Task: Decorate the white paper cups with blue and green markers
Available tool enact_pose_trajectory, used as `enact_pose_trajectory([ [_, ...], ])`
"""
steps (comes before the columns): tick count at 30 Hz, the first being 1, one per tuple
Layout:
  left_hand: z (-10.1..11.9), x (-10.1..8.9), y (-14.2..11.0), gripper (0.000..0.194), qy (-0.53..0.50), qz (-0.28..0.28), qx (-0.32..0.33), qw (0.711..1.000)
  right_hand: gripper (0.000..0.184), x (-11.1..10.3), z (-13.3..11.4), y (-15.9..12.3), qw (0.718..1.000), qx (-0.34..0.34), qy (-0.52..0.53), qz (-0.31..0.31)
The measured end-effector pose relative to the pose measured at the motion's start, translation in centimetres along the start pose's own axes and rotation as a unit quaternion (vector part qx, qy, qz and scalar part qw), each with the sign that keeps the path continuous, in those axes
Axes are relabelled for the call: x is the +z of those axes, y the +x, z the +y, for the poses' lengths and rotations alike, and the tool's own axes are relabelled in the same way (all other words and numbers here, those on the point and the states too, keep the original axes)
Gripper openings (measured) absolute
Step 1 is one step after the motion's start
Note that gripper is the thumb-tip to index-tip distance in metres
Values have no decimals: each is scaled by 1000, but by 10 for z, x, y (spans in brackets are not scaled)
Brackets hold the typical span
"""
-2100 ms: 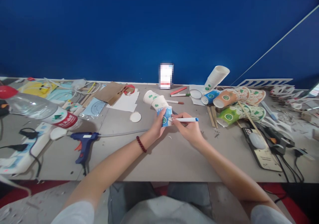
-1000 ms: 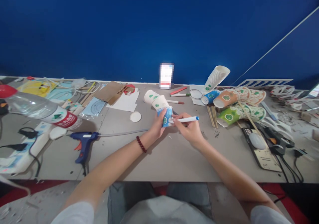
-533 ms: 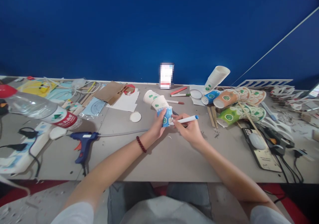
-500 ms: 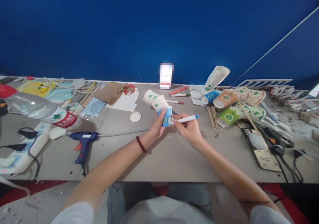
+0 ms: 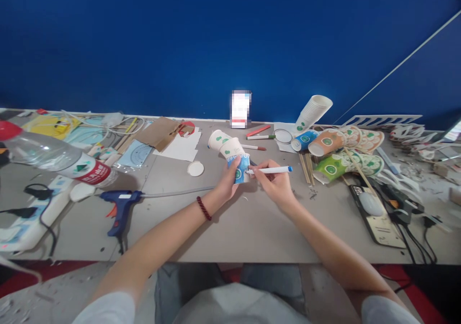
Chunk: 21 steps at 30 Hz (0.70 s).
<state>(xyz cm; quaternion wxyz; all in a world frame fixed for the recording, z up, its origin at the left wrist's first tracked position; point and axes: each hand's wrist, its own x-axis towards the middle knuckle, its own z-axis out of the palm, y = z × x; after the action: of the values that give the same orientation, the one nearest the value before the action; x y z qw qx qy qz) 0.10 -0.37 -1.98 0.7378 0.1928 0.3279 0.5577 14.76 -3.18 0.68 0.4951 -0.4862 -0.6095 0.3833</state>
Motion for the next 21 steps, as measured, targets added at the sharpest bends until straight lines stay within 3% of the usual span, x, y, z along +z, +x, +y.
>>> enact_pose_trajectory([
  [21,0,-1,1,47,7,-2,12,1000,25,3,-2,-2,999,-1,-48,-15],
])
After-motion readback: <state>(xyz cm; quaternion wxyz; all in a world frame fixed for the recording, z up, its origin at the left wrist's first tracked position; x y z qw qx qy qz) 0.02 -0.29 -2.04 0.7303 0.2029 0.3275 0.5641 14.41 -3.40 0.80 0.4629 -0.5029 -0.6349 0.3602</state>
